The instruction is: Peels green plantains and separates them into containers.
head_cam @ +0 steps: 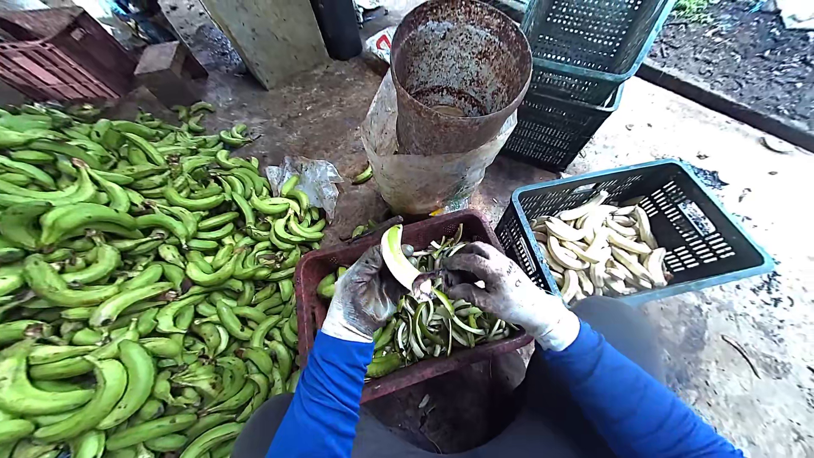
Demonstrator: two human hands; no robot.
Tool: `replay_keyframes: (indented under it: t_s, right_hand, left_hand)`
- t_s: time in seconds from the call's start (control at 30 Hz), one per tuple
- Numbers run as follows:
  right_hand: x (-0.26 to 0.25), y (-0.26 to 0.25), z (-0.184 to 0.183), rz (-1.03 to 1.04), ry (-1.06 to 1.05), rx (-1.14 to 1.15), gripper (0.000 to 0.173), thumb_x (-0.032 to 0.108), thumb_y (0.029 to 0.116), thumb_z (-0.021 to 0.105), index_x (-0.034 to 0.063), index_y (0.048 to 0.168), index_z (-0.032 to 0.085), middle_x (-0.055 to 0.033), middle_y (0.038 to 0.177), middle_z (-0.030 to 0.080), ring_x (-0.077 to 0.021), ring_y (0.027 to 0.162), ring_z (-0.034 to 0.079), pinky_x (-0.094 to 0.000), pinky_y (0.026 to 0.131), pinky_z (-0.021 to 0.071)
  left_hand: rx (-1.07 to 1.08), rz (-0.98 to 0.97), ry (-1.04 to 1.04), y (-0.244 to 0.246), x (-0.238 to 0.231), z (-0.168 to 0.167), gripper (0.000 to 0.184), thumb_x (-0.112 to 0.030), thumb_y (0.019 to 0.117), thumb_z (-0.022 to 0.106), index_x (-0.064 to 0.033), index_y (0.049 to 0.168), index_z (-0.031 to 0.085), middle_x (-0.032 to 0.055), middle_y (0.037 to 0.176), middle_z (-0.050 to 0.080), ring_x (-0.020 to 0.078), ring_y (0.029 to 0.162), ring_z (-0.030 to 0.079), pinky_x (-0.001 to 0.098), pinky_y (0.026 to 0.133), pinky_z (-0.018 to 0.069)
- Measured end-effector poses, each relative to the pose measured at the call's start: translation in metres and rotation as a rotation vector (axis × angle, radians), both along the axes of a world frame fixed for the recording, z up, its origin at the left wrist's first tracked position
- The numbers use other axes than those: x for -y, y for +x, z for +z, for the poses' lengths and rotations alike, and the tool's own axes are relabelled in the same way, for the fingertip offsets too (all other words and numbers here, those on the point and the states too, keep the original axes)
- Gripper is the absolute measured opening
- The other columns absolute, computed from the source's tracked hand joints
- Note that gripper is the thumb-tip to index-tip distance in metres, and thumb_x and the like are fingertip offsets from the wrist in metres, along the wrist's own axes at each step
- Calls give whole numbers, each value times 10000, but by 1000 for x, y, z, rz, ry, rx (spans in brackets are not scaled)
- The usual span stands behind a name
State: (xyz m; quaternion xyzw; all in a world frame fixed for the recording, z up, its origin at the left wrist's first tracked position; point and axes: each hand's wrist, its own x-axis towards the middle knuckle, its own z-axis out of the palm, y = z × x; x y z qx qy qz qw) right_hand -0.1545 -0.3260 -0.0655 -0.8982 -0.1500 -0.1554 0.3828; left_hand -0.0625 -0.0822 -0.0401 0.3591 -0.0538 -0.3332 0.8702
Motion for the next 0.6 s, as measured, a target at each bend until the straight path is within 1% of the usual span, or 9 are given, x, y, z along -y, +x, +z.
replay_keyframes:
  t_s: [0.07, 0.13, 0.2, 0.27, 0.37, 0.43, 0.47, 0.53, 0.6]
  right_hand:
    - [-2, 0, 2, 33, -18, 35, 345, 420, 939, 742, 200, 1204, 736, -27, 1146, 685, -159, 1123, 629, -417, 1019, 525]
    - [-3, 0, 4, 51, -60, 90, 320, 423, 941, 740, 218, 1186, 741, -20, 1143, 684, -169, 1139, 619, -440, 1036, 503]
    - [-5, 0, 3, 49, -106, 159, 309, 426, 941, 740, 231, 1180, 746, -19, 1139, 686, -180, 1137, 620, -455, 1037, 498]
    - [-7, 0, 3, 46, -117, 184, 311, 421, 948, 734, 231, 1194, 743, -20, 1137, 682, -184, 1133, 617, -454, 1035, 493]
    - [-11, -1, 4, 48, -2, 42, 376, 420, 980, 689, 168, 1258, 715, -31, 1170, 677, -155, 1130, 622, -404, 1013, 526]
    - [-11, -1, 5, 50, 69, -52, 406, 427, 998, 654, 139, 1281, 699, -28, 1184, 675, -129, 1110, 632, -367, 974, 553]
    - [-11, -1, 6, 47, 60, -48, 407, 430, 998, 653, 143, 1282, 701, -26, 1179, 674, -129, 1103, 632, -368, 969, 552]
    - [-10, 0, 8, 48, -12, 43, 385, 422, 989, 670, 160, 1269, 713, -29, 1163, 679, -151, 1112, 624, -395, 995, 530]
    - [-9, 1, 8, 35, -50, 105, 366, 419, 981, 682, 186, 1260, 723, -25, 1152, 681, -168, 1117, 617, -424, 1003, 510]
  left_hand:
    - [37, -83, 9, 0, -1, 1, 343, -250, 1087, 383, -87, 1277, 617, 156, 1127, 676, 243, 940, 687, 427, 839, 592]
    - [80, -164, 11, 2, -3, 5, 340, -261, 1067, 473, -95, 1332, 606, 149, 1115, 674, 232, 922, 684, 425, 839, 594]
    - [121, -200, 55, 1, -3, 11, 370, -257, 1065, 483, -113, 1395, 568, 139, 1116, 668, 218, 916, 681, 408, 836, 595]
    - [137, -189, 87, 1, -4, 14, 390, -243, 1056, 492, -112, 1419, 552, 139, 1114, 670, 211, 908, 682, 395, 832, 596]
    - [145, -72, 63, -1, -2, 14, 349, -249, 1072, 443, -88, 1340, 600, 143, 1094, 682, 215, 892, 690, 390, 771, 608]
    - [159, 30, 28, -4, 1, 15, 325, -231, 1076, 421, -104, 1302, 617, 122, 1121, 690, 210, 960, 687, 397, 832, 596]
    - [162, 33, 22, -4, 1, 15, 319, -229, 1076, 427, -105, 1298, 619, 118, 1122, 689, 206, 967, 685, 397, 841, 594]
    - [173, -51, 68, -3, -2, 16, 317, -250, 1071, 465, -97, 1304, 615, 129, 1092, 686, 195, 910, 684, 374, 802, 596]
    - [212, -132, 163, -4, -3, 19, 334, -195, 1053, 477, -89, 1344, 604, 142, 1060, 687, 189, 863, 683, 356, 778, 600]
